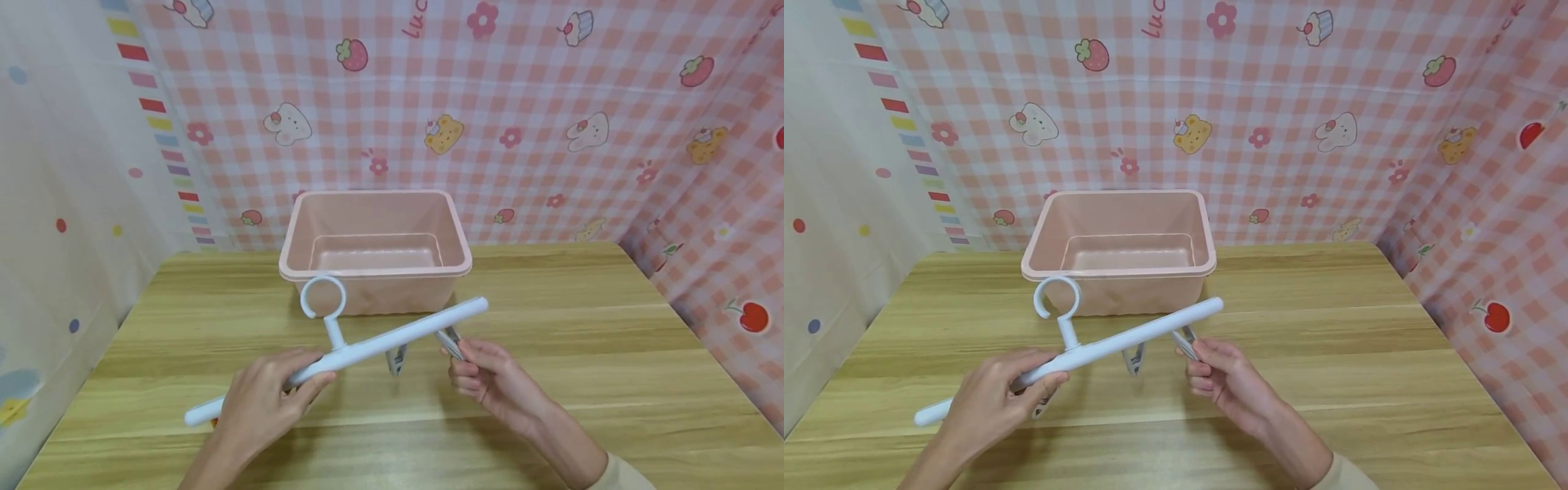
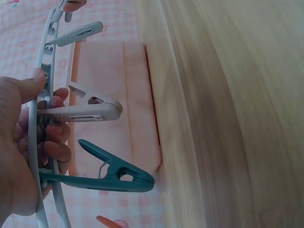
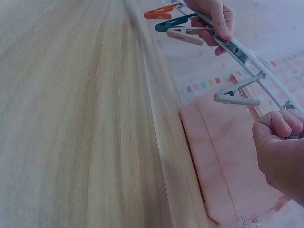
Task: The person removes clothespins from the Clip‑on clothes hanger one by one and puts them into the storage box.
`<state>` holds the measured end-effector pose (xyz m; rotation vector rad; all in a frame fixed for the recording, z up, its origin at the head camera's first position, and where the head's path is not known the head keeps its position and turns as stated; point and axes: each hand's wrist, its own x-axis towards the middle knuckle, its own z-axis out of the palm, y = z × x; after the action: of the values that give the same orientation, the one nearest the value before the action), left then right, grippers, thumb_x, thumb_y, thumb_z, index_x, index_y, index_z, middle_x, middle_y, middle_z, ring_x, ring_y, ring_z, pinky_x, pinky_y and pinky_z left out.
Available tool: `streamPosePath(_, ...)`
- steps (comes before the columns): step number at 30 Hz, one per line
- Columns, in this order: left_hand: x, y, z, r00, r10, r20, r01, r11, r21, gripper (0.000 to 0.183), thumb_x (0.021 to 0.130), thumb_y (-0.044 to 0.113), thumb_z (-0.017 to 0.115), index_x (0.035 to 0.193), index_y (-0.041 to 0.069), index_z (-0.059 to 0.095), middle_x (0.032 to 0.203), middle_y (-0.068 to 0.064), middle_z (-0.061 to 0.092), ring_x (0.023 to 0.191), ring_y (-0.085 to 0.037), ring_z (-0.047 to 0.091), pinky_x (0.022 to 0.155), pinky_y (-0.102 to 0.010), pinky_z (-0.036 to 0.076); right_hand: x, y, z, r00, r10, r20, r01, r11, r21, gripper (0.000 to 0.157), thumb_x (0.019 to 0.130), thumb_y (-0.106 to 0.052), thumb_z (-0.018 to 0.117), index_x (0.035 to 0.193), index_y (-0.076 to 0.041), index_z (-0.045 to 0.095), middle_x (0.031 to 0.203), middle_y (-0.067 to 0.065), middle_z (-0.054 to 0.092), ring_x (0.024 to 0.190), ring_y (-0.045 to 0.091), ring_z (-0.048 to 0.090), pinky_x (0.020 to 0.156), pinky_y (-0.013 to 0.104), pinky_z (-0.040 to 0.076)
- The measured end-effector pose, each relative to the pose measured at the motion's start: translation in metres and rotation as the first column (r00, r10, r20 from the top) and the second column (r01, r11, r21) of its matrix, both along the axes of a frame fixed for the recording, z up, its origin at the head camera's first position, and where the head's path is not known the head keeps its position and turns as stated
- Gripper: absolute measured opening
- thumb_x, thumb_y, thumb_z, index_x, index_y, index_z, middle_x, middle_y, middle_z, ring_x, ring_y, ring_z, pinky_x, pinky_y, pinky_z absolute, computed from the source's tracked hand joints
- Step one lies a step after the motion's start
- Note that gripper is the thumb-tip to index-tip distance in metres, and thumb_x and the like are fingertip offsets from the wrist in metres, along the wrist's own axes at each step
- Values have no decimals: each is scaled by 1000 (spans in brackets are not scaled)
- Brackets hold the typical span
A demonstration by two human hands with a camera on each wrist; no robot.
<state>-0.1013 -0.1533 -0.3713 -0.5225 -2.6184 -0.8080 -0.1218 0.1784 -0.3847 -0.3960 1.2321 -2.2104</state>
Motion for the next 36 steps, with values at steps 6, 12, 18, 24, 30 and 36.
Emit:
streamPosePath(6,-1,-1,0,1000,-11,-13,11,1000,0,24,85,36,79,105,22,79,87,12,73,61,2,44,54,-18,37,-2,2,0,998,58,29,-56,996,-65,36,111,-16,29,114,-5,63,74,-11,45,66,6,28,62,20,21)
streamPosePath(12,-2,-1,2,1000,-19,11,19,1000,13,23,86,36,79,105,22,79,73,16,63,56,5,39,50,-18,34,-2,3,2,997,74,37,-71,994,-81,37,111,-17,27,114,-4,62,74,-11,43,65,5,28,62,20,21)
streamPosePath(18,-2,1,3,999,-19,34,18,1000,20,19,88,38,76,101,25,79,66,19,53,55,5,37,49,-18,33,1,-1,4,1000,18,2,-18,999,-30,32,111,-17,31,111,-6,61,76,-11,46,67,5,31,63,20,24)
streamPosePath(24,-3,5,4,1000,-15,27,14,999,43,14,89,36,76,97,25,79,62,21,46,56,5,39,50,-19,35,10,-12,5,974,-157,-165,187,963,192,15,109,-21,41,106,-8,49,81,-10,50,72,2,44,67,17,39)
streamPosePath(30,-3,7,4,999,-16,37,13,997,70,12,89,36,76,95,26,78,61,21,46,57,4,41,51,-19,36,13,-25,6,887,-326,-326,439,814,380,14,104,-16,53,105,-4,47,88,-6,63,80,5,55,75,20,49)
streamPosePath(36,-1,7,4,999,-3,53,1,999,53,12,88,36,77,96,27,78,63,20,48,57,2,43,51,-19,36,12,-27,3,770,-333,-544,606,648,461,13,102,-6,54,106,4,48,89,10,64,76,8,60,71,22,53)
